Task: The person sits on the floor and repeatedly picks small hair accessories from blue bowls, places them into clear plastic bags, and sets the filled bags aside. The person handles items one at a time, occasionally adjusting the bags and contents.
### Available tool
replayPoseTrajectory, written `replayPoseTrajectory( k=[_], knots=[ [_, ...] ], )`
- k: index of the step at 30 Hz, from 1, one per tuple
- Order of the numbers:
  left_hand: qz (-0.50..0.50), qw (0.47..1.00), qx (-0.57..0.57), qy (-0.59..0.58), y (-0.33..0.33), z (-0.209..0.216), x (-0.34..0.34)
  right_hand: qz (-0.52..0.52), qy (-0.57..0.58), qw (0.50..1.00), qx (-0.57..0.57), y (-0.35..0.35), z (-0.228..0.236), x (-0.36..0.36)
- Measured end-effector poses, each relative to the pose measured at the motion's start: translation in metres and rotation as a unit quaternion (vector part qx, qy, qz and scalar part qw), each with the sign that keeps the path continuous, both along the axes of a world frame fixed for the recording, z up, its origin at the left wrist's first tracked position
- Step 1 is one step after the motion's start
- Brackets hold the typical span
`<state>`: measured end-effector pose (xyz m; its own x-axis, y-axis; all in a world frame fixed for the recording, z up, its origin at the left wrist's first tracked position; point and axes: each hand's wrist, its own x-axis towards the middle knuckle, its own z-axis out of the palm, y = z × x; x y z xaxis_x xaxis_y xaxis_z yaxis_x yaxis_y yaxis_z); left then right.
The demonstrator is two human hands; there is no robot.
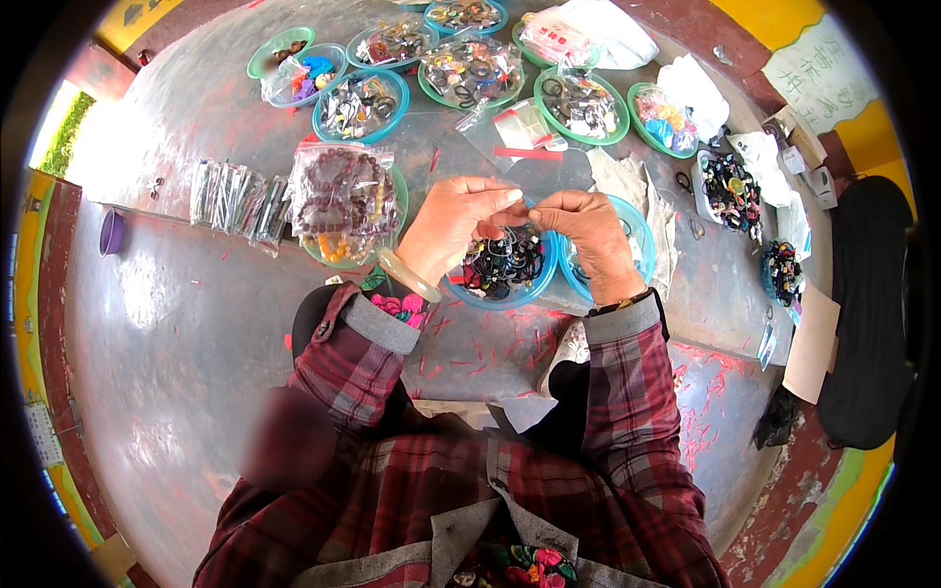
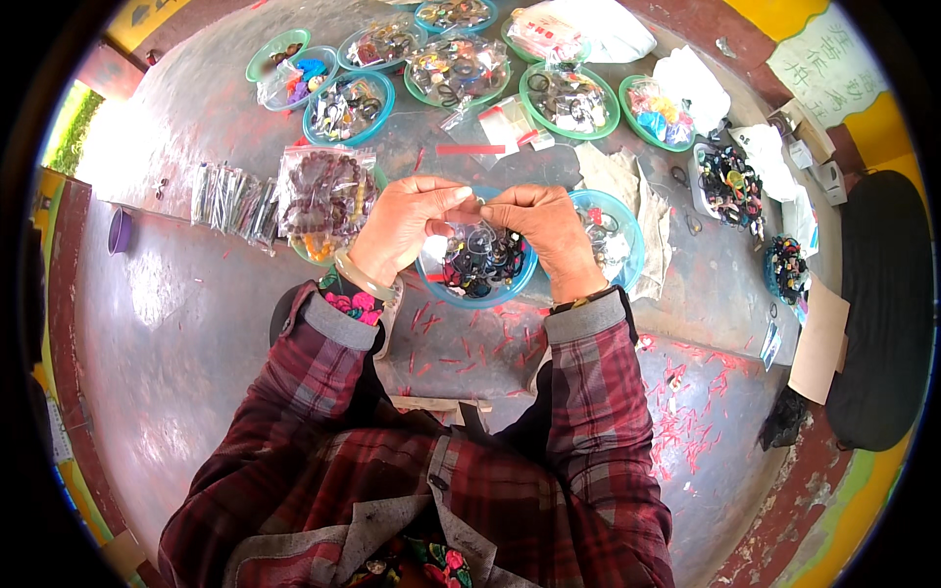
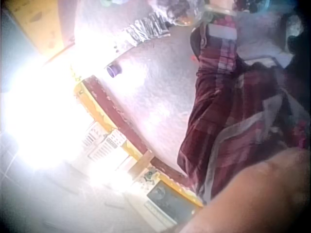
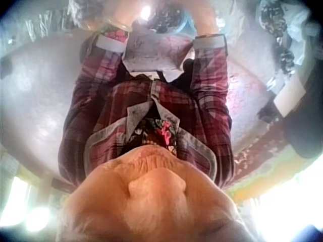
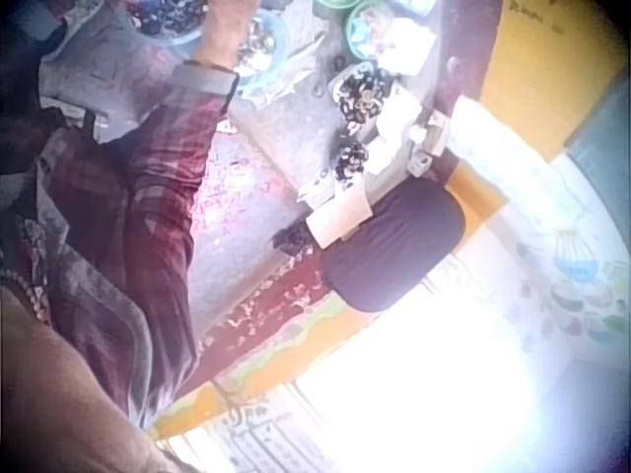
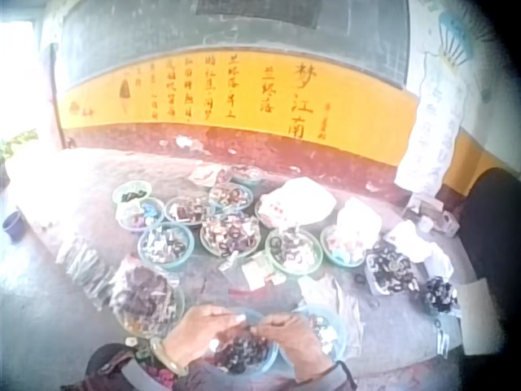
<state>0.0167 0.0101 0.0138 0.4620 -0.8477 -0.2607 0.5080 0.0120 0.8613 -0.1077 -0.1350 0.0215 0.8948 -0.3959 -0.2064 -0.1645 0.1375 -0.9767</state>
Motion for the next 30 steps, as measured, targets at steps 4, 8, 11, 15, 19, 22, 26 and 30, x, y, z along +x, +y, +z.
replayPoseTrajectory(
  k=[4, 8, 11, 15, 19, 22, 26, 30],
  knots=[
    [-0.009, 1.000, 0.000, 0.017, 0.000, -0.001, 0.001, 0.005, -0.011, 1.000, -0.004, -0.001, -0.004, 0.001],
    [-0.009, 0.999, -0.001, 0.033, -0.001, -0.003, 0.000, 0.009, 0.000, 1.000, -0.001, 0.002, 0.000, 0.002],
    [-0.009, 1.000, -0.001, 0.028, -0.001, 0.001, -0.001, 0.011, 0.000, 1.000, 0.001, 0.004, 0.003, 0.002],
    [0.001, 0.999, -0.007, 0.045, -0.001, 0.000, 0.000, 0.017, 0.003, 1.000, 0.011, 0.003, 0.002, 0.003],
    [0.017, 0.999, -0.004, 0.037, -0.001, -0.001, 0.000, 0.018, 0.011, 1.000, 0.001, 0.004, 0.001, 0.003],
    [0.010, 0.999, -0.002, 0.033, -0.001, -0.002, 0.000, 0.024, 0.006, 0.999, 0.024, 0.003, 0.000, 0.004],
    [0.003, 1.000, -0.005, 0.021, 0.000, -0.005, 0.001, 0.035, -0.009, 0.998, 0.045, 0.002, -0.004, 0.004],
    [0.010, 1.000, 0.004, -0.012, 0.000, -0.005, 0.001, 0.046, -0.019, 0.997, 0.050, -0.001, -0.009, 0.004]
  ],
)
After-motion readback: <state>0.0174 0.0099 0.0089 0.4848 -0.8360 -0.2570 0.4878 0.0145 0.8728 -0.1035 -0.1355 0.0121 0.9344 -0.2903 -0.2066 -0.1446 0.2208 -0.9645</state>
